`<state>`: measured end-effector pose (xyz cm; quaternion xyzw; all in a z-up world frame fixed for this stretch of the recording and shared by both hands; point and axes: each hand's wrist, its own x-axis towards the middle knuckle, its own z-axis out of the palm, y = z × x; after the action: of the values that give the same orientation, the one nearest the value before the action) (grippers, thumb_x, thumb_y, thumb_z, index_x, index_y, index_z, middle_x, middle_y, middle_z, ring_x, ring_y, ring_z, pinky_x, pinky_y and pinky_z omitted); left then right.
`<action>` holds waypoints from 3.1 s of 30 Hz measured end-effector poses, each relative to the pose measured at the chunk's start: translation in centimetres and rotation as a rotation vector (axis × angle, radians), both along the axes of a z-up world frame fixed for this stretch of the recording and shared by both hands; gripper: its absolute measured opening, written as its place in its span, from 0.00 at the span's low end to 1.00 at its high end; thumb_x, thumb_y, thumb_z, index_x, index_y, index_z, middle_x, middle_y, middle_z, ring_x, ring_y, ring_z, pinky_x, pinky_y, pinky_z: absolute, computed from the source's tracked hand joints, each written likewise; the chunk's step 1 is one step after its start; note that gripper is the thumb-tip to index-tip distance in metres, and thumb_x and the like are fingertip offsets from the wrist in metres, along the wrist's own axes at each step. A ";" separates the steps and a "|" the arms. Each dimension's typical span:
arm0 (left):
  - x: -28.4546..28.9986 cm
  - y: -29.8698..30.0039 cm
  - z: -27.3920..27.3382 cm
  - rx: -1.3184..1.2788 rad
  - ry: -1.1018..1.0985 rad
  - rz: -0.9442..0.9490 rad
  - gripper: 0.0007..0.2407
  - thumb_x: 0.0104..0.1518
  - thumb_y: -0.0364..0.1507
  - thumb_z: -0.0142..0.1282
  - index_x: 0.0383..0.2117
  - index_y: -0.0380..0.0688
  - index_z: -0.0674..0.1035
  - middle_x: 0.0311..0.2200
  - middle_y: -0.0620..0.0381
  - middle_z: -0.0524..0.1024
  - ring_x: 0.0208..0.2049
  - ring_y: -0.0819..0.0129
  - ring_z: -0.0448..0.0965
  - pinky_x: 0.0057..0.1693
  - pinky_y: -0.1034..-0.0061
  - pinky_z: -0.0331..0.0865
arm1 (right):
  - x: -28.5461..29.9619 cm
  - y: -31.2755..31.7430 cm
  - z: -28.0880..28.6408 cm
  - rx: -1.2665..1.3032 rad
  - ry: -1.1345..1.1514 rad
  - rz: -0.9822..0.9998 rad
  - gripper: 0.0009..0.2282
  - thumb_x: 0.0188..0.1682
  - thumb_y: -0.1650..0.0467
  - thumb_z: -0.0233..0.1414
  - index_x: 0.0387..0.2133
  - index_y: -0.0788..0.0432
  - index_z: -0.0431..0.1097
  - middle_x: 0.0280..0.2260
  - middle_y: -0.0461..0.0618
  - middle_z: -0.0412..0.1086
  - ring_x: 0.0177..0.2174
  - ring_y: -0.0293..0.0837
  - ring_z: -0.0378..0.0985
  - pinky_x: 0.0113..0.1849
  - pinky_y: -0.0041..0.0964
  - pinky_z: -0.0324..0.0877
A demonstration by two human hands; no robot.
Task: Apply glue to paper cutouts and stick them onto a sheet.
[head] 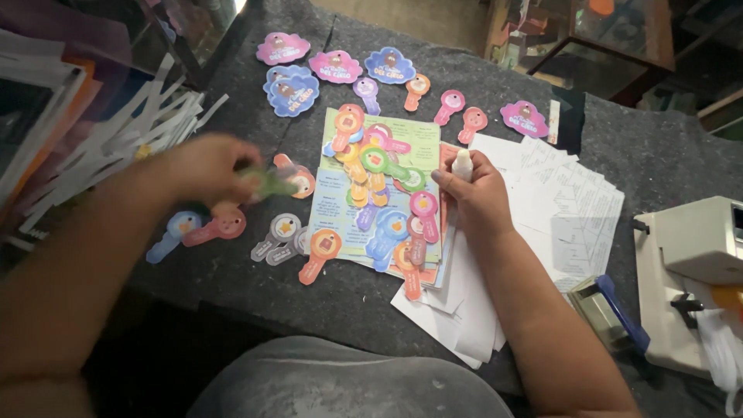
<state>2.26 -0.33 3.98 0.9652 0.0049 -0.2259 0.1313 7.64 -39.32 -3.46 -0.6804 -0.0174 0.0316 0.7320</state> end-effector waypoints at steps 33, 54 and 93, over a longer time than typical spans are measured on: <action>-11.2 5.1 -3.5 0.177 -0.167 0.215 0.48 0.30 0.57 0.72 0.63 0.53 0.66 0.64 0.56 0.64 0.62 0.55 0.67 0.62 0.57 0.65 | -1.1 0.6 3.1 -0.120 0.149 0.009 0.09 0.44 0.73 0.62 0.31 0.52 0.68 0.21 0.41 0.64 0.20 0.32 0.65 0.24 0.27 0.63; -8.0 3.7 -10.9 -0.071 -0.585 -0.067 0.27 0.44 0.36 0.69 0.55 0.50 0.78 0.50 0.45 0.76 0.54 0.47 0.75 0.61 0.60 0.67 | -0.6 -0.1 0.9 -0.034 0.014 0.013 0.10 0.43 0.75 0.65 0.34 0.63 0.71 0.19 0.52 0.69 0.18 0.40 0.73 0.23 0.29 0.68; 6.8 -1.9 -7.0 0.215 -0.173 -0.225 0.23 0.24 0.54 0.77 0.30 0.69 0.84 0.34 0.68 0.82 0.41 0.64 0.84 0.45 0.70 0.78 | 0.5 -0.7 -1.0 -0.106 -0.059 0.030 0.11 0.44 0.75 0.65 0.35 0.62 0.70 0.19 0.52 0.68 0.19 0.41 0.73 0.24 0.30 0.68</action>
<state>9.09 -2.28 -2.99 0.9840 -0.0904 -0.1536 0.0009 8.16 -40.01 -4.46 -0.7184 -0.0474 0.0235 0.6936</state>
